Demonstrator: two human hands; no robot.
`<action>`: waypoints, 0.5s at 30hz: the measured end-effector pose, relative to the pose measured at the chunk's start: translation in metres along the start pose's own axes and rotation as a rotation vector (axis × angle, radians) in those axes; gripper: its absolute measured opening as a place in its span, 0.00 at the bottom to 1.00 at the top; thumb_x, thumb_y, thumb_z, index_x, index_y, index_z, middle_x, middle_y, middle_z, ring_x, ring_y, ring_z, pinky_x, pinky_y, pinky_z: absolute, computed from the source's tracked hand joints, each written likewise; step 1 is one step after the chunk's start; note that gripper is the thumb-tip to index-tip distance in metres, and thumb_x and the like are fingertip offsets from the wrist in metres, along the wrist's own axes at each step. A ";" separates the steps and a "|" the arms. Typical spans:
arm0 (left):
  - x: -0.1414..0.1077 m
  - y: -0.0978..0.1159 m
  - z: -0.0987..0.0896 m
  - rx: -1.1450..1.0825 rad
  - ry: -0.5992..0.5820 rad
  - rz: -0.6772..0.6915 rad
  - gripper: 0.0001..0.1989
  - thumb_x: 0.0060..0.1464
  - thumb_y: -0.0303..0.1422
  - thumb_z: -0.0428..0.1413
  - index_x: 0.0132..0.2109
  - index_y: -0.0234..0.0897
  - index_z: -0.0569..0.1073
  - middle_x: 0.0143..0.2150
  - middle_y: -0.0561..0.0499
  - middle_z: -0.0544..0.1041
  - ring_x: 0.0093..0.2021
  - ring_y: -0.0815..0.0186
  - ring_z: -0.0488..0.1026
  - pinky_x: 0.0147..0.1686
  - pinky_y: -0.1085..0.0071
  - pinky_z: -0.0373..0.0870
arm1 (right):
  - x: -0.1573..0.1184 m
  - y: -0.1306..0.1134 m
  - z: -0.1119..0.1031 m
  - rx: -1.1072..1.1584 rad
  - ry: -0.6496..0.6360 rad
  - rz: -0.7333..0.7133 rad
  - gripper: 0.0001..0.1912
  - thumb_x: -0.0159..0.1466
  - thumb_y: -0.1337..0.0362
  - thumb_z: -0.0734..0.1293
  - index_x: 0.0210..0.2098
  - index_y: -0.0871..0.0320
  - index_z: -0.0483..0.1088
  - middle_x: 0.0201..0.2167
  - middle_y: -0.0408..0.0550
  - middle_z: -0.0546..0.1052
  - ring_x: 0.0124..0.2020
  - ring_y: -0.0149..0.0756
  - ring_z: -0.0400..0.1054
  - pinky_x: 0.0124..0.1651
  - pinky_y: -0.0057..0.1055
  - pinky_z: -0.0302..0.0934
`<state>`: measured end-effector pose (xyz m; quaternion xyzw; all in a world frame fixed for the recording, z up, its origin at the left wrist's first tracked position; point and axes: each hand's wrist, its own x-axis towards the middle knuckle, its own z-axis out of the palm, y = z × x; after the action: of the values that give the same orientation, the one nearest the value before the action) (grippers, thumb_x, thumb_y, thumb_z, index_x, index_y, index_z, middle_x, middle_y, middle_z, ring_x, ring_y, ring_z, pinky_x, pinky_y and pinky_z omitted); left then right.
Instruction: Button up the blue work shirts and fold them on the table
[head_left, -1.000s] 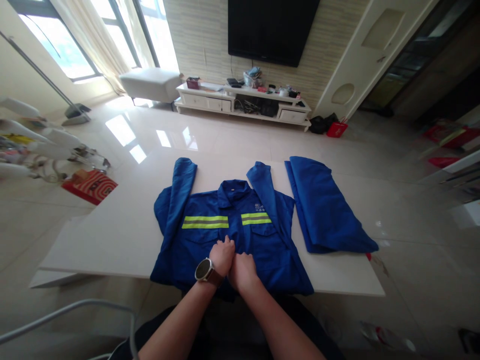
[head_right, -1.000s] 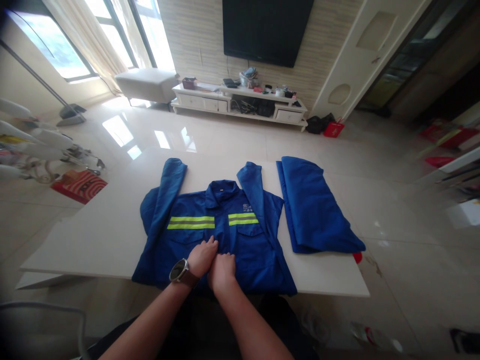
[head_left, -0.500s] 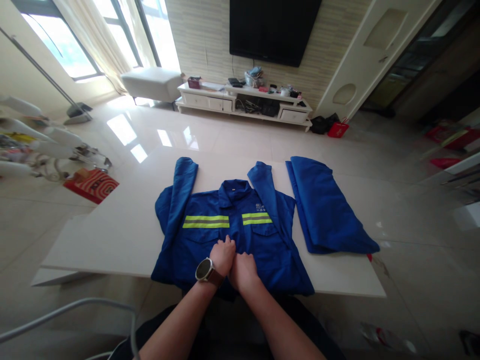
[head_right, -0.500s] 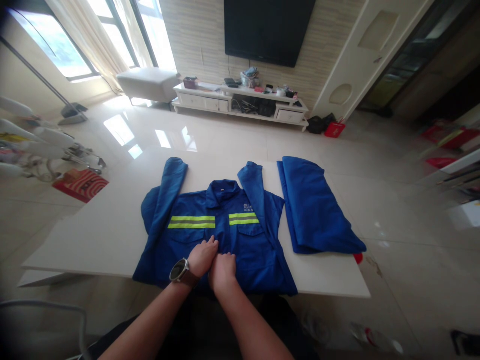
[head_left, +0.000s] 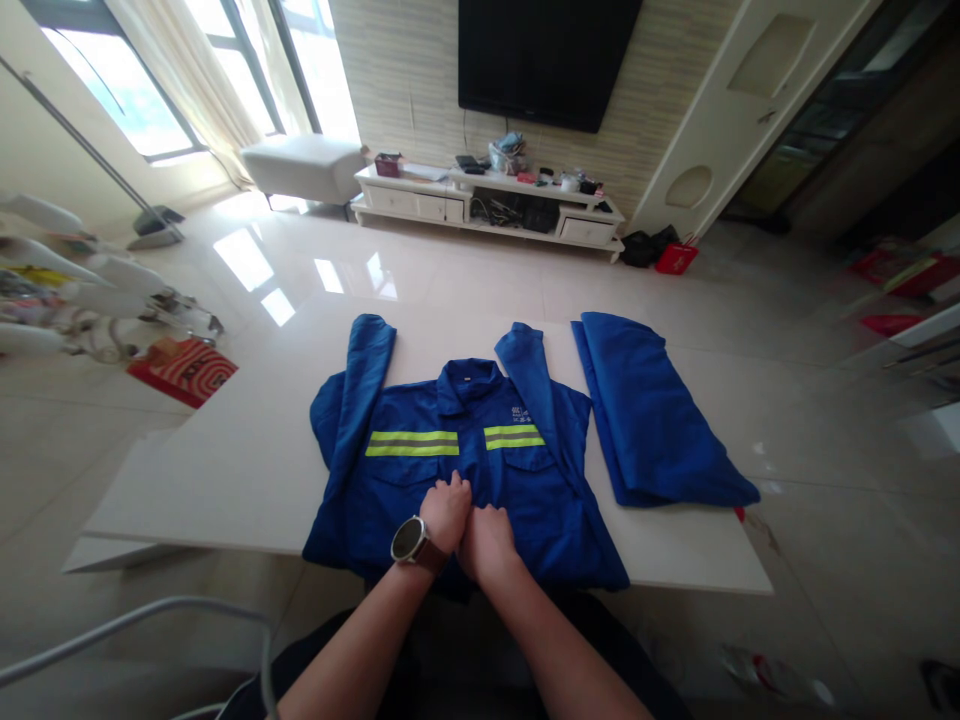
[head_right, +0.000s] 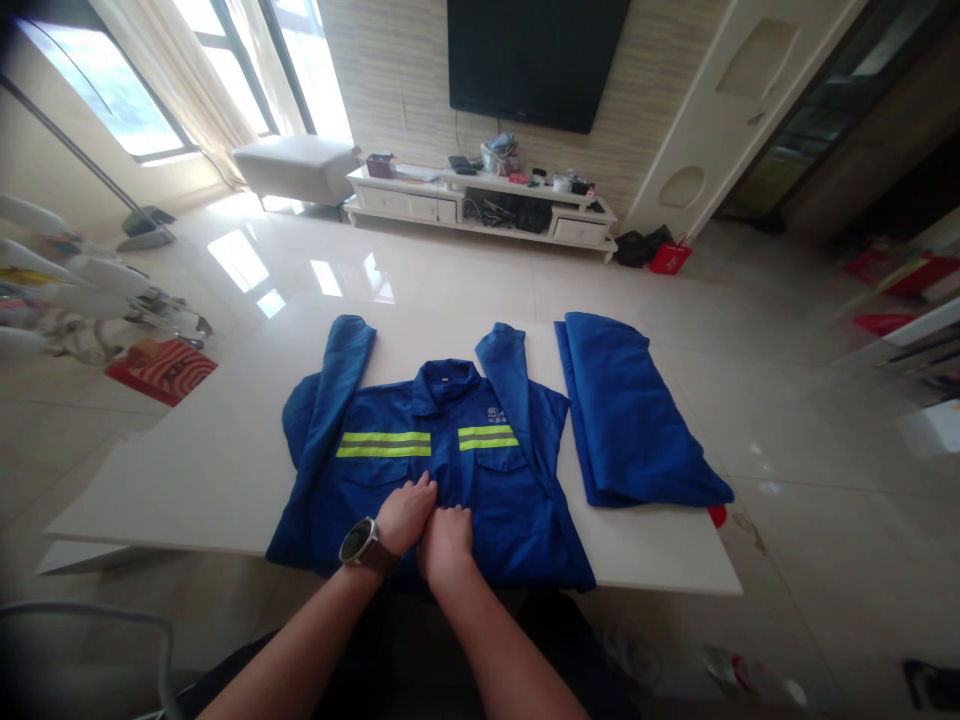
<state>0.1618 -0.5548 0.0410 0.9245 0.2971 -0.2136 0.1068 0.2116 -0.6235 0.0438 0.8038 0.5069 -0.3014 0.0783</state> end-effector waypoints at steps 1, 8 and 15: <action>0.000 0.000 -0.001 0.001 -0.001 -0.001 0.23 0.66 0.19 0.41 0.59 0.28 0.73 0.69 0.30 0.65 0.55 0.50 0.77 0.49 0.58 0.77 | 0.000 0.000 0.000 -0.002 -0.002 0.000 0.23 0.68 0.68 0.64 0.61 0.62 0.71 0.52 0.66 0.79 0.56 0.57 0.73 0.57 0.47 0.65; -0.002 0.001 -0.003 0.004 0.005 -0.007 0.22 0.66 0.19 0.41 0.58 0.28 0.73 0.69 0.30 0.65 0.56 0.51 0.77 0.49 0.59 0.77 | -0.001 0.000 0.000 0.006 0.017 0.006 0.22 0.68 0.69 0.64 0.60 0.63 0.72 0.51 0.66 0.80 0.55 0.56 0.74 0.57 0.47 0.65; -0.003 0.002 -0.005 0.006 0.004 -0.002 0.22 0.66 0.18 0.41 0.59 0.28 0.74 0.69 0.30 0.66 0.55 0.50 0.77 0.49 0.59 0.78 | -0.001 -0.001 -0.001 -0.013 0.006 -0.002 0.22 0.66 0.69 0.65 0.60 0.63 0.73 0.50 0.66 0.80 0.55 0.57 0.74 0.56 0.47 0.65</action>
<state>0.1622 -0.5563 0.0469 0.9250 0.2976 -0.2127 0.1030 0.2110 -0.6235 0.0456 0.8035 0.5100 -0.2961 0.0815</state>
